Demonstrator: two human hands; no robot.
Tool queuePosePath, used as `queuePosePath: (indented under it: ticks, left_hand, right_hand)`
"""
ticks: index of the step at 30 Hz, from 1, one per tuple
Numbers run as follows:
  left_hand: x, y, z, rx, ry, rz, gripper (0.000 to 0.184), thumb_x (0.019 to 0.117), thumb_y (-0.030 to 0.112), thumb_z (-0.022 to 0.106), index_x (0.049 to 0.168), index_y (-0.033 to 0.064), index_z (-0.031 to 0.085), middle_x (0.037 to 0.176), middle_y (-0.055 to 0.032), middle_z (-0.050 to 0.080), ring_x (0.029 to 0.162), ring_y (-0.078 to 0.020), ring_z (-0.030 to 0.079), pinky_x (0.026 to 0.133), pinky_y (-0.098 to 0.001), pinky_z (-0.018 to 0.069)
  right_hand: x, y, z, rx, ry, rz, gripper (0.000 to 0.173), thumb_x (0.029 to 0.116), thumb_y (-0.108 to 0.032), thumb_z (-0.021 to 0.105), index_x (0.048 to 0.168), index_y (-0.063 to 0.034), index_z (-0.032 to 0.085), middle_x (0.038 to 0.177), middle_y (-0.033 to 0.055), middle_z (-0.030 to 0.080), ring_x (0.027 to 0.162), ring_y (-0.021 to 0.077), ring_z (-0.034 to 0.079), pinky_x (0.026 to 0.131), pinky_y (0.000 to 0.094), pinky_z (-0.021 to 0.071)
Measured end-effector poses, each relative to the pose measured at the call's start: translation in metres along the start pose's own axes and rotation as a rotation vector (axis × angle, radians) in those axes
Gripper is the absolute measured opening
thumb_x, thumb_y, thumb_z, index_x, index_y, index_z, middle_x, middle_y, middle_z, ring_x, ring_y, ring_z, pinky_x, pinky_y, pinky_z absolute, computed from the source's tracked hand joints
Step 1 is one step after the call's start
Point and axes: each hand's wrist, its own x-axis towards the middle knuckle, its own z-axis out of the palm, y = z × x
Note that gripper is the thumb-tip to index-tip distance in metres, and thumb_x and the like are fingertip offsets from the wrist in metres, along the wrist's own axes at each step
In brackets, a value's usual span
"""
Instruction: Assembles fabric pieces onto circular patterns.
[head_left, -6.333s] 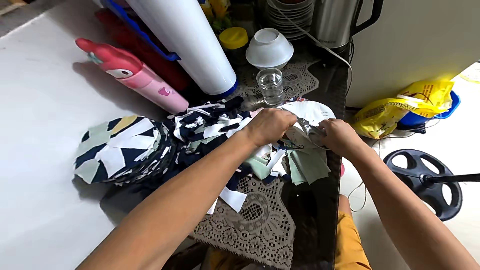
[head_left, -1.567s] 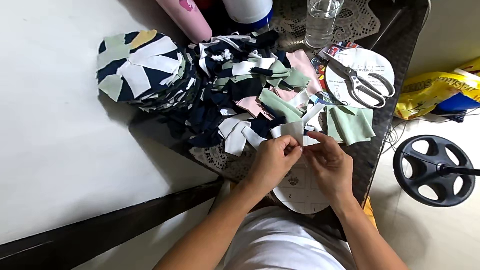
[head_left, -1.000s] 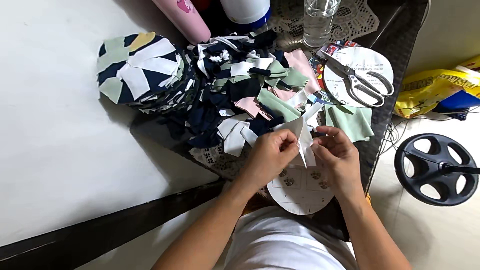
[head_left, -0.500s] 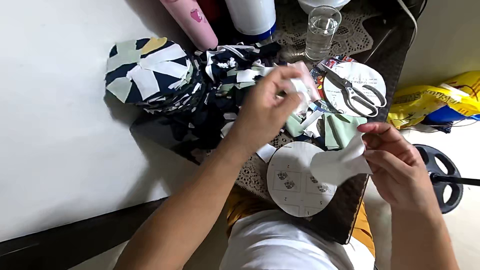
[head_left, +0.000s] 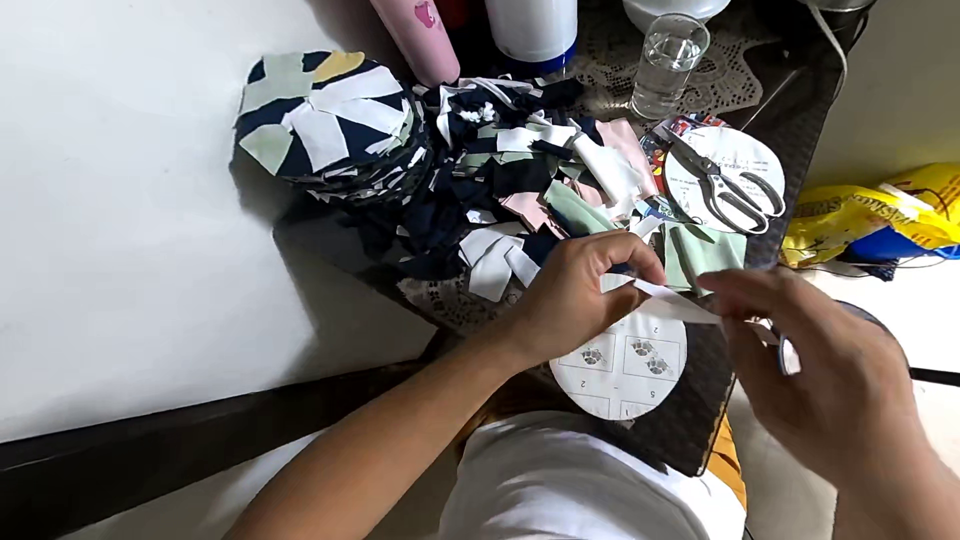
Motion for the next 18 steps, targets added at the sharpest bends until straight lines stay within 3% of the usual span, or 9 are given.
queuePosePath:
  ticks: [1,3,5,8,11,15,18]
  left_hand:
    - [-0.005,0.000,-0.002,0.102,0.040,0.088,0.009,0.0890,0.003,0.067,0.096,0.0012,0.072,0.101,-0.0053,0.071,0.102,-0.0091,0.067,0.092,-0.0262,0.0563]
    - [-0.023,-0.006,-0.002,0.271,0.082,0.174,0.009,0.0899,0.005,0.066,0.094,0.0035,0.074,0.106,-0.0083,0.072,0.112,-0.0167,0.065,0.100,-0.0332,0.0534]
    - [-0.054,-0.022,0.004,0.407,0.095,0.157,0.014,0.0944,0.009,0.063,0.094,0.0085,0.077,0.109,-0.0077,0.073,0.118,-0.0214,0.063,0.105,-0.0383,0.0503]
    - [-0.100,-0.050,0.021,0.555,0.094,0.112,0.019,0.0978,0.011,0.058,0.096,0.0138,0.076,0.110,-0.0064,0.074,0.117,-0.0237,0.065,0.108,-0.0411,0.0470]
    - [-0.122,-0.062,0.029,0.605,0.109,0.083,0.018,0.1002,0.014,0.058,0.097,0.0139,0.076,0.113,-0.0076,0.074,0.120,-0.0237,0.064,0.111,-0.0400,0.0446]
    - [-0.127,-0.062,0.031,0.586,0.149,0.085,0.019,0.1004,0.011,0.057,0.101,0.0109,0.077,0.115,-0.0116,0.073,0.121,-0.0246,0.065,0.112,-0.0395,0.0452]
    - [-0.128,-0.063,0.029,0.616,0.151,0.087,0.019,0.1003,0.009,0.057,0.102,0.0087,0.076,0.116,-0.0141,0.073,0.120,-0.0246,0.066,0.111,-0.0381,0.0468]
  right_hand:
    - [-0.005,-0.005,0.007,-0.072,0.029,-0.049,0.024,0.1019,-0.011,0.050,0.119,-0.0104,0.067,0.090,0.0074,0.066,0.080,0.0166,0.063,0.066,0.0316,0.0507]
    - [-0.022,-0.012,0.025,-0.142,0.059,-0.116,0.022,0.1049,-0.012,0.050,0.118,-0.0123,0.068,0.094,0.0107,0.069,0.093,0.0256,0.067,0.079,0.0394,0.0541]
    - [-0.046,-0.011,0.052,-0.156,0.071,-0.155,0.021,0.1046,-0.011,0.050,0.116,-0.0117,0.067,0.097,0.0107,0.070,0.102,0.0282,0.067,0.091,0.0413,0.0537]
    - [-0.083,-0.003,0.093,-0.148,0.027,-0.187,0.019,0.1039,-0.011,0.050,0.113,-0.0127,0.067,0.097,0.0073,0.069,0.103,0.0250,0.066,0.097,0.0375,0.0505]
    - [-0.103,0.001,0.107,-0.108,0.020,-0.146,0.020,0.1034,-0.010,0.049,0.111,-0.0125,0.067,0.100,0.0064,0.072,0.105,0.0225,0.068,0.097,0.0349,0.0509]
    - [-0.110,0.011,0.093,-0.159,0.131,-0.008,0.023,0.1046,-0.015,0.046,0.103,-0.0127,0.069,0.104,0.0073,0.073,0.106,0.0235,0.066,0.093,0.0355,0.0504]
    - [-0.114,0.021,0.088,-0.239,0.095,0.057,0.025,0.1025,-0.014,0.046,0.098,-0.0126,0.071,0.108,0.0073,0.075,0.106,0.0248,0.067,0.091,0.0367,0.0493]
